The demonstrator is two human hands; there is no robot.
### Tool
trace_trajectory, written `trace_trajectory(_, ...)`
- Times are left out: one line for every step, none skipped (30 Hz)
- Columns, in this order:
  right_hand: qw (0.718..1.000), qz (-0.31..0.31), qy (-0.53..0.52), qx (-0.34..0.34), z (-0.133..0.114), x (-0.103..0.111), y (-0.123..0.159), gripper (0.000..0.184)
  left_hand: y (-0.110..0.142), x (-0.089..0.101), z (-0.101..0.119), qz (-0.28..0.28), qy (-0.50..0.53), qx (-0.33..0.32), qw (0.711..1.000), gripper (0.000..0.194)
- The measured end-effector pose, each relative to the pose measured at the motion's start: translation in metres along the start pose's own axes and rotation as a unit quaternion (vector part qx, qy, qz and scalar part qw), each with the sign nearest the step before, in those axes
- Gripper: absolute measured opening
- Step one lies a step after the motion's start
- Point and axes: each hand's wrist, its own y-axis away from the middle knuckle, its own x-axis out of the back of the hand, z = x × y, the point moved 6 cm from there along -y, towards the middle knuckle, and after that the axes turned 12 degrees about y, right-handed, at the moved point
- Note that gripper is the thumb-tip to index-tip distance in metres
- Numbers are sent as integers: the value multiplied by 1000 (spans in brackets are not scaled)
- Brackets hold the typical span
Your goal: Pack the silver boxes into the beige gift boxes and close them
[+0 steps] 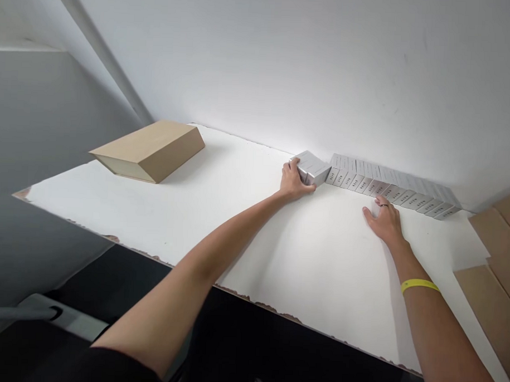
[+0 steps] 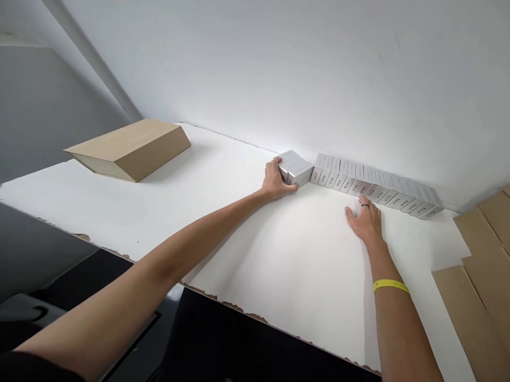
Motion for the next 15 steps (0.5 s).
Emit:
trace_trajectory(1000,-6,-3,-1,-1,1,1,64,15,11,1,-24,9,-10,1000,107)
trace_trajectory(1000,-13,-8,1,-4,2,3,66,33,23,1,-53,18,-20,998,108)
trace_trajectory(1000,-23,-15,6,-8,3,7,70,52,34,3,-86,25,-30,996,109)
trace_trajectory(999,-34,-24,16,-15,5,12,74,73,46,5,-124,32,-38,991,109)
trace_trajectory(998,-49,-35,31,-24,7,20,79,94,56,7,-164,37,-44,985,110)
trace_trajectory(995,-68,-50,52,-34,9,30,85,114,66,10,-202,41,-46,977,111)
trace_trajectory(991,-92,-66,77,-47,11,44,91,134,75,14,-241,44,-49,968,111)
trace_trajectory(984,-119,-85,106,-60,14,60,97,153,81,18,-281,47,-56,957,112)
trace_trajectory(974,-149,-105,137,-74,18,78,101,169,86,24,-318,50,-68,944,112)
trace_trajectory(962,-178,-124,167,-88,24,98,105,183,89,30,-353,53,-85,930,113)
trace_trajectory(949,-204,-143,192,-100,30,117,108,194,91,35,-383,57,-101,917,113)
trace_trajectory(937,-223,-164,214,-112,37,136,113,203,91,40,-407,61,-114,904,114)
trace_trajectory(925,-234,-189,231,-122,46,152,119,208,90,44,-423,65,-120,896,114)
trace_trajectory(914,-239,-220,245,-131,54,165,125,211,88,47,-434,71,-119,890,116)
trace_trajectory(904,-240,-247,254,-139,61,175,130,212,85,49,-442,76,-116,886,118)
